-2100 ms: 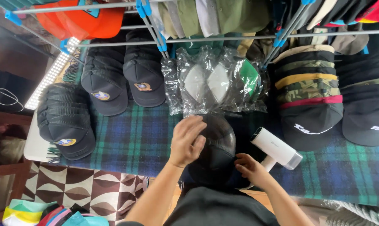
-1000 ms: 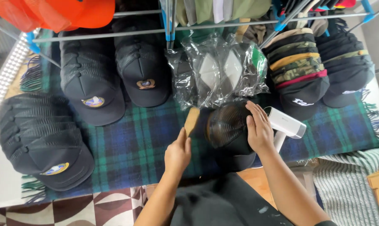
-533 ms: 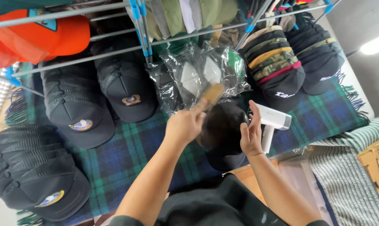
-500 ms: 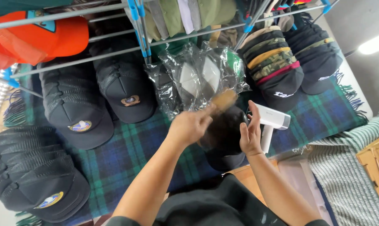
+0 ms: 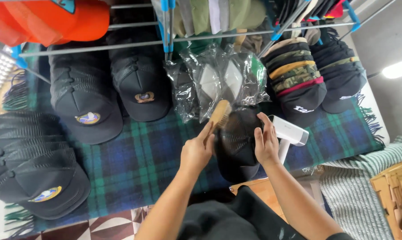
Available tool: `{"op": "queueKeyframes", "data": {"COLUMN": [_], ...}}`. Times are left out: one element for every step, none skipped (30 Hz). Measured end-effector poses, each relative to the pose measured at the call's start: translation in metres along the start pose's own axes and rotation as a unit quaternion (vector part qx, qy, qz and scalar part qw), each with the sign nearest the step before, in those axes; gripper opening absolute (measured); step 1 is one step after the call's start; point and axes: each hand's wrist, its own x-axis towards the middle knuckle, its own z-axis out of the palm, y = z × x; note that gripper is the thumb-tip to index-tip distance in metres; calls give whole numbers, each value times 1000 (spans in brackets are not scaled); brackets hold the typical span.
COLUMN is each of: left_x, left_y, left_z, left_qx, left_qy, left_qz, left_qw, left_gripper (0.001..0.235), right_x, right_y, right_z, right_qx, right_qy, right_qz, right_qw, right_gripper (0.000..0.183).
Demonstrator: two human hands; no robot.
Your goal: The person cleans a black cap by brushing it with a wooden brush and applying heat with a hair dryer. They repeatedly brush the cap's surface, flip it over, and use the hair dryer on different sections while holding the cap on a plaid-covered table.
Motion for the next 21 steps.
{"op": "queueKeyframes", "data": {"left_x": [-6,-16,-25,-27,-29,-24,-20,-15,-29,-40,-50,-59,-68,-73,-69,-66,-63,-67,-70,-74,-86], "left_y": [2,4,-2,-6,-9,-20,-30,-41,-37,-31,-23,-20,-15,-11,-19,-24,-30,-27,-25,-22,0], "left_z": [-3,-5,7,18,29,31,33,36,32,29,28,41,55,64,82,104,127,128,129,131,140], "left_qx": [-7,-14,-17,-85,-153,-157,-73,10,6,-15,-35,-37,-79,-112,-106,-132,-159,-159,-164,-170,-172], "left_qy": [17,33,34,49,64,71,58,46,54,90,126,134,178,226,239,232,224,234,250,265,275], "left_qz": [-24,-51,-59,-41,-21,-28,-94,-159,-167,-115,-62,-76,-23,33,23,-66,-154,-163,-201,-239,-248], "left_qw": [1000,998,998,994,986,985,991,986,985,989,990,987,981,967,965,961,949,945,933,918,913], "left_gripper": [50,49,49,48,48,48,47,47,47,46,45,45,46,47,47,49,51,51,50,48,48], "right_x": [2,0,-5,1,7,18,29,43,52,64,76,80,84,91,92,90,88,88,88,87,84], "right_y": [2,3,9,15,21,30,40,49,28,8,-12,-10,-8,-9,-13,-14,-13,-11,-9,-6,-3], "right_z": [0,0,1,3,4,1,-3,-4,-10,-18,-27,-21,-17,-8,-1,0,0,0,1,0,2], "right_qx": [-12,-23,-23,-61,-99,-97,-209,-317,-315,-224,-130,-123,-117,-103,-91,-103,-116,-109,-126,-145,-139], "right_qy": [1,-1,-10,-13,-16,-24,-73,-117,-122,-166,-209,-221,-237,-246,-251,-260,-269,-276,-263,-251,-259], "right_qz": [-11,-20,-21,-37,-54,-60,-59,-61,-72,-135,-195,-203,-279,-357,-368,-355,-343,-352,-346,-341,-350], "right_qw": [1000,1000,999,997,994,993,973,939,939,951,950,946,923,895,891,892,892,888,892,894,889], "right_gripper": [62,57,57,52,46,46,45,46,46,45,46,46,43,44,44,42,41,41,42,42,42]}}
